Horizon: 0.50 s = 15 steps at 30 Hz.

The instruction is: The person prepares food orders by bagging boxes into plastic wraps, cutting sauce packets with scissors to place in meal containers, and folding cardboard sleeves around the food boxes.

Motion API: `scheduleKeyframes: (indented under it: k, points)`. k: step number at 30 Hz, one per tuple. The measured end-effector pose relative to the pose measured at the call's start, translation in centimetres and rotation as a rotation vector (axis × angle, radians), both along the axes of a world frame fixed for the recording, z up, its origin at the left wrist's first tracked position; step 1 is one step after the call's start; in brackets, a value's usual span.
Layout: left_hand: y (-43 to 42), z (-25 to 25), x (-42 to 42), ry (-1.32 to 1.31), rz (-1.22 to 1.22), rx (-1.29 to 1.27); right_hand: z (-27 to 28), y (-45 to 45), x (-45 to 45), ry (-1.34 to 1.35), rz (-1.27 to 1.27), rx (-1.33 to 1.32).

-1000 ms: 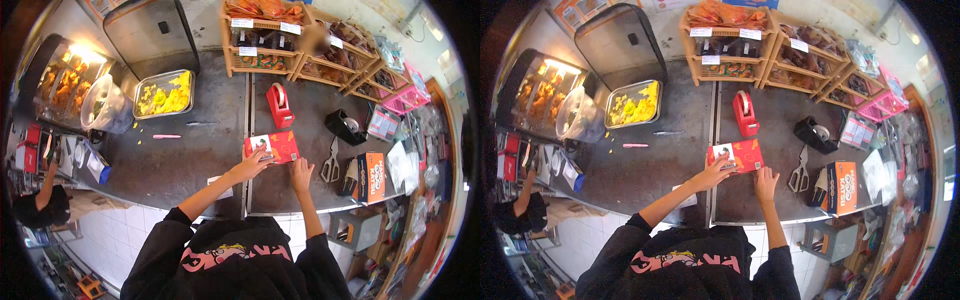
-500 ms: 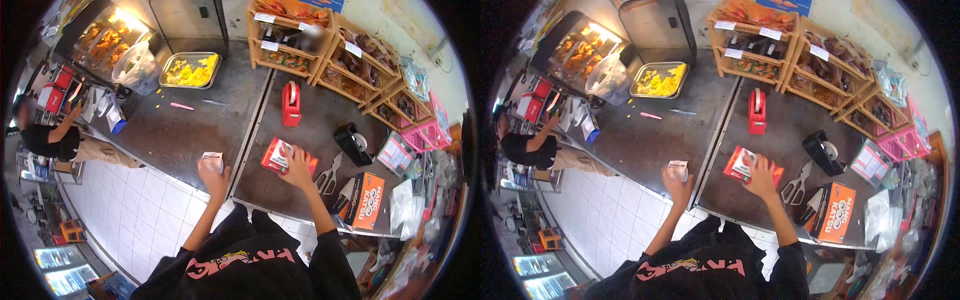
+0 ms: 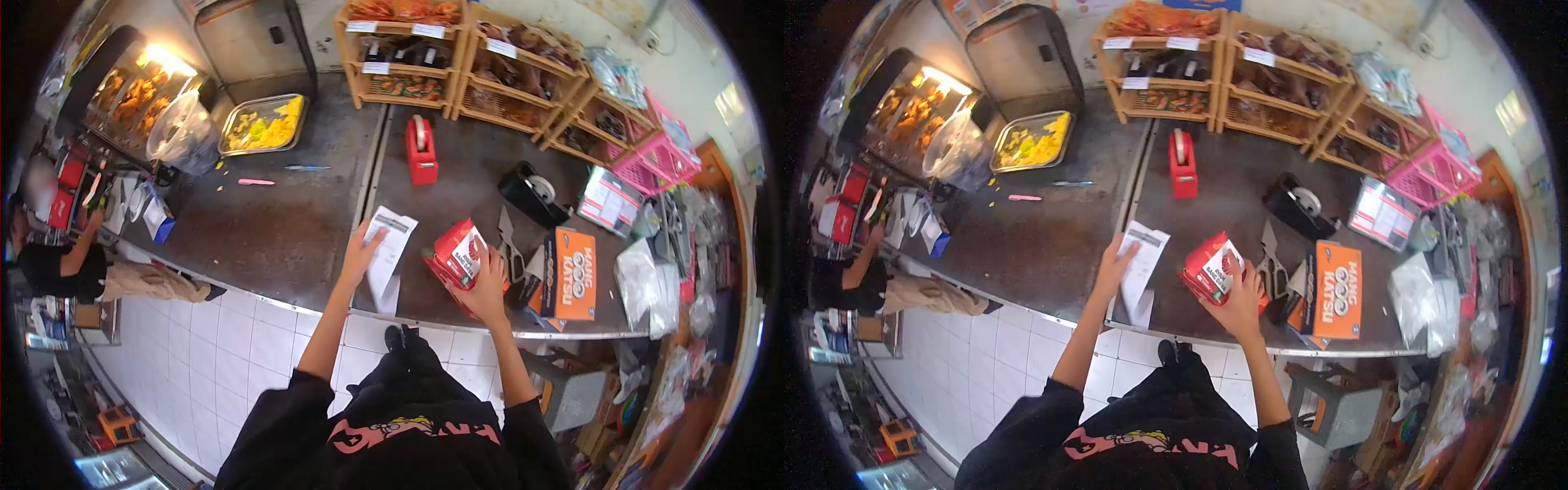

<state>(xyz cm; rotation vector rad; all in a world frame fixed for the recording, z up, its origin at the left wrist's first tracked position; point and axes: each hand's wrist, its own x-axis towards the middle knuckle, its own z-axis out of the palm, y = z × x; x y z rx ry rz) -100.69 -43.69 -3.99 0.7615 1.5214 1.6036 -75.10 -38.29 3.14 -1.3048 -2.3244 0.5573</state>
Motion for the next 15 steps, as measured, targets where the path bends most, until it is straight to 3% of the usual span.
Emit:
scheduleKeyframes:
  k: [2,3,5,9,11,12,13,14,15]
  points:
    - [2.7,-3.7,1.7,0.424,-0.038,-0.070,0.8,-0.7,0.4,0.064,-0.034,0.058]
    - [3.5,-5.9,2.9,1.097,0.137,0.019,1.3,-0.8,0.4,0.133,-0.039,0.116]
    - [4.1,-4.7,4.3,1.227,0.166,0.013,1.4,-0.7,0.0,0.157,-0.009,0.145]
    - [6.1,-9.2,1.2,0.937,-0.080,-0.040,-1.6,0.0,-1.9,-0.016,0.070,0.092]
    - [6.8,-9.8,-1.8,-0.074,-0.156,0.005,-4.3,0.3,-3.2,-0.135,0.061,0.095]
    - [6.3,-10.5,-3.5,-0.187,-0.049,0.113,-4.9,0.4,-3.5,-0.270,0.070,0.148]
    - [4.9,-9.2,-3.9,-0.229,0.098,0.235,-5.4,0.7,-3.9,-0.387,0.104,0.222]
    - [3.4,-7.9,-4.3,0.300,0.242,0.152,-6.7,1.2,-4.2,-0.297,0.119,0.219]
    - [1.6,-6.3,-4.0,0.492,0.423,0.082,-8.2,1.5,-4.4,-0.202,0.153,0.202]
